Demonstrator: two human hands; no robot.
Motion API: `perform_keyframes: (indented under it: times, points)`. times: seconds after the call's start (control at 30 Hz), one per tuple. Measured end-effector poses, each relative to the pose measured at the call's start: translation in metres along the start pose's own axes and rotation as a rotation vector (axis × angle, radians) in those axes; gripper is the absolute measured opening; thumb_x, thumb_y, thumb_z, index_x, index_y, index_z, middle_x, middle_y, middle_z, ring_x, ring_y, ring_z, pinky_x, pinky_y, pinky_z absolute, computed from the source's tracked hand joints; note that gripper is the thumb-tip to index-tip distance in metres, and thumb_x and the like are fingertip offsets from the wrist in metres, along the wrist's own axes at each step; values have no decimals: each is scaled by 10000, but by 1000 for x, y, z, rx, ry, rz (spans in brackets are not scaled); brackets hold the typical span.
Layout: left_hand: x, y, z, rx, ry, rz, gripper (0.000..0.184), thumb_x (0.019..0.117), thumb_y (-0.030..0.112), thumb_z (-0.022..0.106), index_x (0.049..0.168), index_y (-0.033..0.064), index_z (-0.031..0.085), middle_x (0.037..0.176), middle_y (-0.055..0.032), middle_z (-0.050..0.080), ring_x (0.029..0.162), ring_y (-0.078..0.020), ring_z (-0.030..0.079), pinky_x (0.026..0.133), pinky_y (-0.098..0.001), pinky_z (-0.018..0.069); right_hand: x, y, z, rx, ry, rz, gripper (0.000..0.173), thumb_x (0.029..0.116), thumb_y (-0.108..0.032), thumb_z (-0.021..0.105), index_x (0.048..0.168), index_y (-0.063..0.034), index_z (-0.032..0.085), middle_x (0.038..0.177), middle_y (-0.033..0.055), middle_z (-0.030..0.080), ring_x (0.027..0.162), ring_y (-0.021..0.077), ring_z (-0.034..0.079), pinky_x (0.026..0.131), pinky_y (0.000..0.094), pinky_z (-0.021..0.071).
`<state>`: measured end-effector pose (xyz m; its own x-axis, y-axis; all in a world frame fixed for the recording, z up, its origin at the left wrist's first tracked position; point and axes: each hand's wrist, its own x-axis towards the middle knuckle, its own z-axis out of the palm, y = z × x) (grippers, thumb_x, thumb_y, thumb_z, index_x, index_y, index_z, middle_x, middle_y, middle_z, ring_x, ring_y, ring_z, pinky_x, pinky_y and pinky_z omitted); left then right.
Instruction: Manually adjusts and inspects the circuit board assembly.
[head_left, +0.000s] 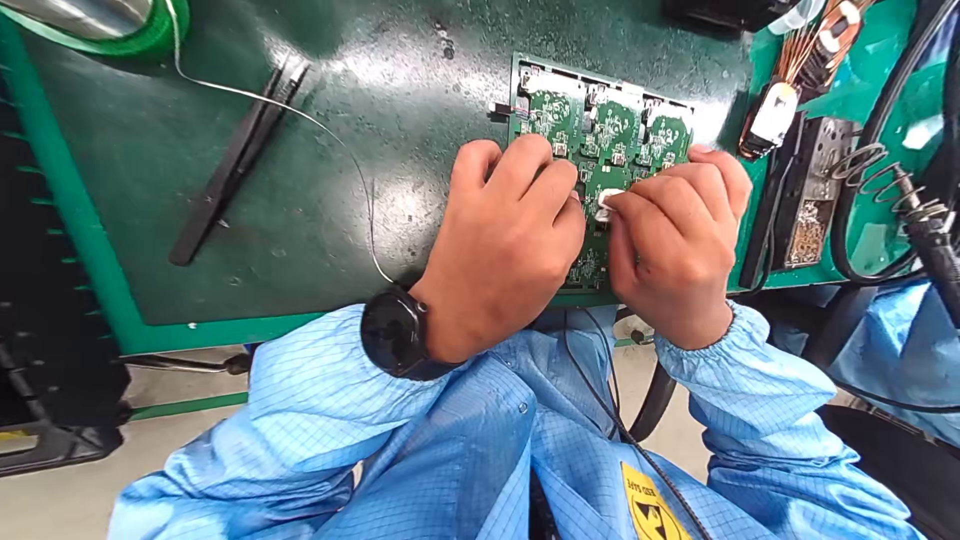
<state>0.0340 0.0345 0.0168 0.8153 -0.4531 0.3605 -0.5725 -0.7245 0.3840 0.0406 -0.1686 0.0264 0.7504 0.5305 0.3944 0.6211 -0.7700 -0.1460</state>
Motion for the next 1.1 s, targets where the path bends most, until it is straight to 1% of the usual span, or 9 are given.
perform_keyframes:
  times: [0.13, 0.23, 0.33, 0.5, 0.67, 0.83, 0.9, 1.0, 1.1]
  points:
    - [0, 0, 0, 9, -1, 1, 232, 1000, 43, 542, 1056, 42, 767, 1165, -152, 707, 1195, -361, 602, 949, -544, 419, 5, 3, 3, -22, 6, 18, 165, 978, -52, 602, 960, 15, 753, 927, 153, 709, 1003, 346, 662, 1058, 551, 422]
    - [0, 0, 0, -4, 0, 4, 229, 999, 47, 544, 1057, 39, 765, 1168, -155, 705, 1205, -368, 598, 958, -554, 417, 7, -2, 5, 57, 13, -38, 137, 958, -27, 626, 950, 24, 753, 910, 149, 700, 986, 332, 664, 1096, 566, 404]
    - [-1, 0, 0, -5, 6, 2, 227, 1000, 52, 544, 1050, 38, 765, 1166, -155, 707, 1203, -368, 600, 955, -549, 417, 11, 5, 2, 55, -19, -71, 148, 954, -35, 612, 936, 21, 748, 892, 147, 698, 963, 334, 665, 1094, 581, 391]
    - [0, -1, 0, -14, 10, 2, 230, 1008, 52, 541, 1056, 39, 765, 1159, -155, 711, 1191, -364, 607, 952, -549, 420, 15, 12, 17, -24, 89, -87, 143, 973, -6, 619, 975, 3, 761, 898, 143, 710, 962, 322, 668, 1092, 519, 409]
    - [0, -1, 1, -16, 13, -1, 230, 999, 46, 542, 1048, 38, 767, 1152, -152, 710, 1187, -361, 604, 945, -541, 418, 9, 12, 4, 53, -7, -110, 135, 952, -15, 624, 968, 20, 754, 902, 145, 703, 959, 325, 669, 1091, 567, 410]
    - [0, 0, -1, -8, -4, 2, 227, 1011, 58, 541, 1051, 36, 763, 1164, -155, 707, 1203, -363, 602, 960, -547, 421, 17, 17, 17, -5, 76, -67, 144, 980, -27, 628, 981, -8, 770, 911, 149, 708, 994, 339, 659, 1075, 522, 412]
    - [0, -1, -1, -8, -7, 1, 225, 1013, 65, 544, 1046, 39, 766, 1167, -153, 708, 1204, -362, 603, 966, -549, 421, 16, 16, 14, 9, 50, -78, 145, 978, -25, 623, 979, -2, 767, 909, 147, 708, 989, 333, 659, 1078, 523, 410]
    - [0, -1, -1, -10, -1, 0, 226, 1011, 59, 544, 1045, 40, 767, 1154, -152, 707, 1188, -363, 602, 951, -546, 415, 11, 11, -2, 100, -49, -106, 137, 950, -11, 624, 954, 24, 757, 890, 151, 693, 962, 331, 661, 1079, 570, 403]
    - [0, 0, 0, -8, 1, 0, 229, 1011, 59, 542, 1056, 40, 766, 1150, -152, 708, 1188, -364, 605, 956, -547, 418, 6, 12, -6, 131, -58, -98, 134, 947, -19, 633, 963, 18, 761, 901, 147, 696, 964, 326, 663, 1078, 586, 399]
